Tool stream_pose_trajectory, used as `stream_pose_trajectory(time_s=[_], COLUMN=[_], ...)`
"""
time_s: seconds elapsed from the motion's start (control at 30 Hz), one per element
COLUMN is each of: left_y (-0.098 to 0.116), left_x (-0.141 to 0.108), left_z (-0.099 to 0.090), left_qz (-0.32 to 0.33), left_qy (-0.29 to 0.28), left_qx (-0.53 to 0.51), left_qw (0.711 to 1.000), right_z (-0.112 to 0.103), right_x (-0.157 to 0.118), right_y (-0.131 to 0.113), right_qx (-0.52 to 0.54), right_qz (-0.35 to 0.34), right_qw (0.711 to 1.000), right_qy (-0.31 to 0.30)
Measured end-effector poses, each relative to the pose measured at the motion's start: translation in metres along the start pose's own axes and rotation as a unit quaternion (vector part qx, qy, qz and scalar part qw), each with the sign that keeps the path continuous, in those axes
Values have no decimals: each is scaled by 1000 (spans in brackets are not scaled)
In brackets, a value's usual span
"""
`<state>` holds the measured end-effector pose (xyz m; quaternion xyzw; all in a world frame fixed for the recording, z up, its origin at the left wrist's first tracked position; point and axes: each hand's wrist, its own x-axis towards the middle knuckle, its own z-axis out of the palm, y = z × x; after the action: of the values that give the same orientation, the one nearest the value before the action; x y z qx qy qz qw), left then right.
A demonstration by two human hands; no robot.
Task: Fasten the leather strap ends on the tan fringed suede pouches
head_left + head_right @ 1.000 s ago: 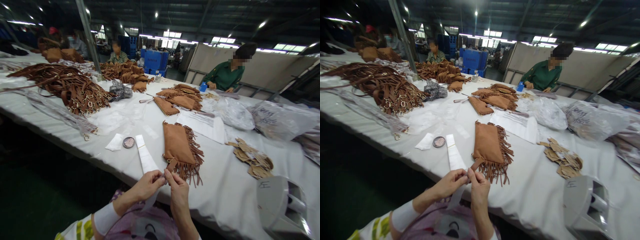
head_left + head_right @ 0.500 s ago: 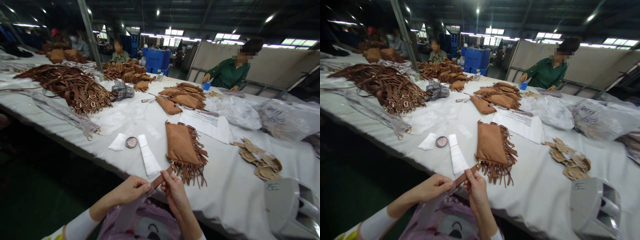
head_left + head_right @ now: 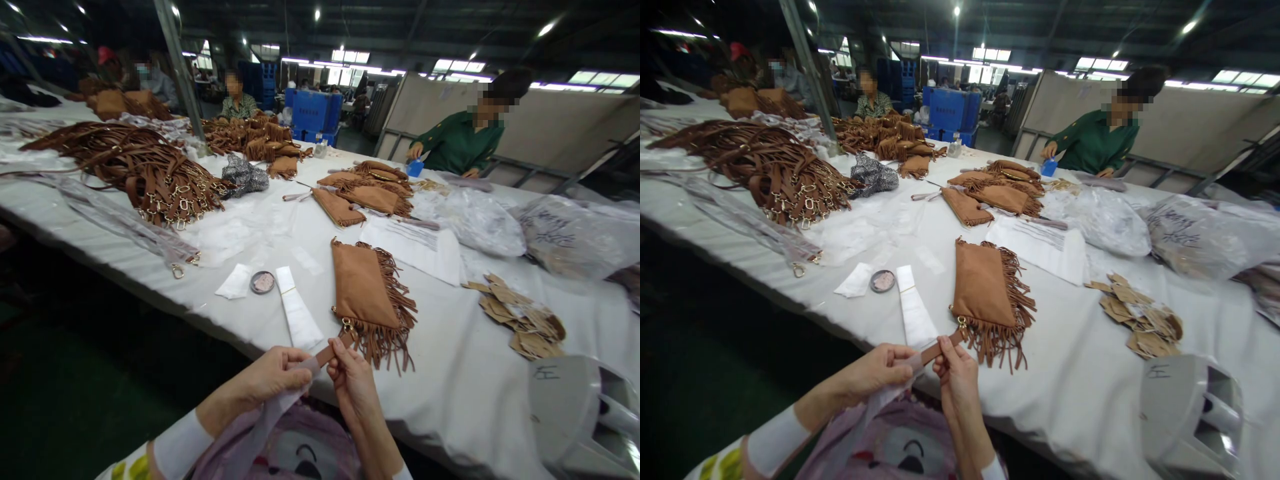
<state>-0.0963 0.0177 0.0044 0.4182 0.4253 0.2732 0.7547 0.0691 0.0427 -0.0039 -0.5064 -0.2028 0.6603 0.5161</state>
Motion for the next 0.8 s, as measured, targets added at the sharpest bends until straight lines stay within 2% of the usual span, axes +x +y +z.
stream_pose_trajectory(time_s=[0.07,0.2,0.33,0.47,0.57,0.7,0.8], left_y=[-4,-8,-1,3,1,-1,-4], left_x=[-2,0,10,18,13,-5,-15], left_z=[-3,-2,6,12,9,-2,-10], left_qz=[-23,0,14,22,11,5,-22], left_qy=[-16,6,23,38,36,21,-14], left_qx=[-24,15,27,25,13,1,19], left_qw=[999,1000,999,999,999,1000,999], right_z=[1,2,3,6,6,-1,-9], right_x=[-1,-2,-4,-14,-18,-2,20], right_y=[0,1,9,20,17,0,-4], right_qx=[0,5,-21,-38,-21,86,89], right_qz=[-7,-10,-19,15,51,98,108], right_qw=[1000,1000,1000,998,994,988,987], right_qy=[0,6,1,-55,-96,-85,-74])
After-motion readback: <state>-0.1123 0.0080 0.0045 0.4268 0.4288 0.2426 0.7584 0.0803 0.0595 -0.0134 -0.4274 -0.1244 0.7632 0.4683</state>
